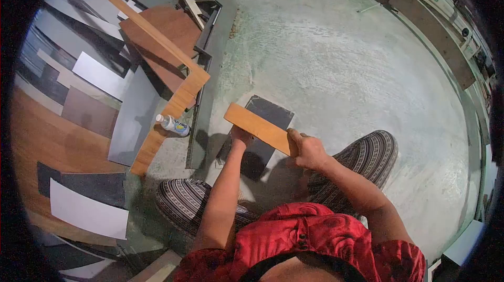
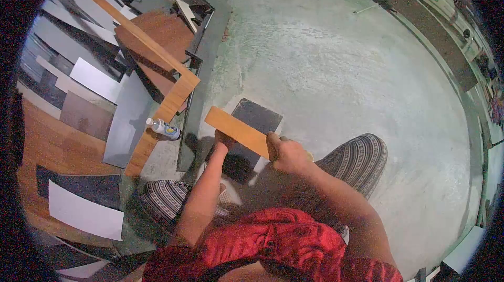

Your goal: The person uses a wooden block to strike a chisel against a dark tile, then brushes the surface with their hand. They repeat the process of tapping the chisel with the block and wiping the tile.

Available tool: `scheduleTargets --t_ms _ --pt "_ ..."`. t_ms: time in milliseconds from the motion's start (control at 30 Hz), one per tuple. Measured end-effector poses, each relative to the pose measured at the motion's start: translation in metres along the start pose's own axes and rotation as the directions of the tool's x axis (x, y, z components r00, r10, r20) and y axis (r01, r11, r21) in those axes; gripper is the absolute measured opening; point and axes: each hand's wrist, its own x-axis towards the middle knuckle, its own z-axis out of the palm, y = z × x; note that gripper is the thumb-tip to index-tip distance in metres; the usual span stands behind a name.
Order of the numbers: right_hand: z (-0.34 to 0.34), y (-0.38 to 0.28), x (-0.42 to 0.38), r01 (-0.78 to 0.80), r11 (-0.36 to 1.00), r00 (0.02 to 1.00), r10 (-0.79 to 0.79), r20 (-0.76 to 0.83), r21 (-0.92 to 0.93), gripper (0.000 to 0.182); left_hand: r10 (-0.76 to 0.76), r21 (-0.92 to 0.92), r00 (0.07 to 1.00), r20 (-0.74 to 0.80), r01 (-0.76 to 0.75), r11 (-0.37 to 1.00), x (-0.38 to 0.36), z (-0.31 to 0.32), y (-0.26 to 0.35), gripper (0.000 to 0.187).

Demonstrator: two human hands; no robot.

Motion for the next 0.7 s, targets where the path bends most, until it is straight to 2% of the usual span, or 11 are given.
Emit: scheduleTargets --t_ms 133,200,233,300,333,400,433,500,533,600,700 --pt "-0.012 -0.016 -0.004 0.051 0.996 0.996 -0.045 -0.081 0.075 0.085 0.135 0.117 0.975 -0.176 -0.115 0.986 0.001 0.008 -0.01 0.039" --pt "-0.012 -0.021 -0.006 0.09 0.989 0.987 -0.073 -0.14 0.119 0.08 -0.085 -0.588 0.974 -0.211 -0.057 0.807 -0.001 0.018 -0.013 0.04" --pt "-0.012 -0.022 -0.006 0.13 0.978 0.974 -0.095 -0.207 0.163 0.076 -0.092 -0.59 0.973 -0.21 -0.051 0.806 -0.001 0.0 -0.007 0.04" --pt "-0.005 -0.015 -0.004 0.095 0.988 0.981 -0.072 -0.178 0.125 0.078 -0.195 -0.646 0.976 0.097 0.21 0.734 -0.003 -0.036 0.004 0.037" --pt "-0.003 -0.011 -0.002 0.059 0.994 0.987 -0.045 -0.155 0.087 0.081 -0.195 -0.646 0.976 0.095 0.21 0.734 -0.003 -0.014 -0.001 0.037" --pt "-0.004 -0.006 0.001 0.002 0.996 0.998 0.004 -0.066 0.09 0.084 -0.43 -0.934 0.862 0.268 0.342 0.104 0.001 0.002 -0.001 0.035" --pt "-0.004 -0.005 0.002 -0.057 0.994 0.998 0.055 0.026 0.089 0.087 -0.428 -0.934 0.864 0.267 0.341 0.105 0.002 -0.004 0.0 0.035" --pt "-0.005 -0.006 -0.001 0.029 0.994 0.997 -0.021 -0.079 0.102 0.086 -0.16 -0.595 0.985 0.067 0.169 0.786 0.002 -0.028 0.004 0.034" --pt "-0.005 -0.008 -0.003 0.115 0.987 0.979 -0.093 -0.182 0.113 0.085 -0.166 -0.597 0.984 0.069 0.174 0.783 0.001 -0.037 0.007 0.034" --pt "-0.01 -0.015 -0.005 0.152 0.973 0.974 -0.117 -0.194 0.175 0.085 -0.244 -0.862 0.965 0.095 0.202 0.464 -0.002 -0.054 0.014 0.033" --pt "-0.008 -0.015 -0.004 0.154 0.971 0.976 -0.121 -0.181 0.181 0.083 -0.352 -0.851 0.913 0.208 0.346 0.395 -0.003 -0.081 0.029 0.034"
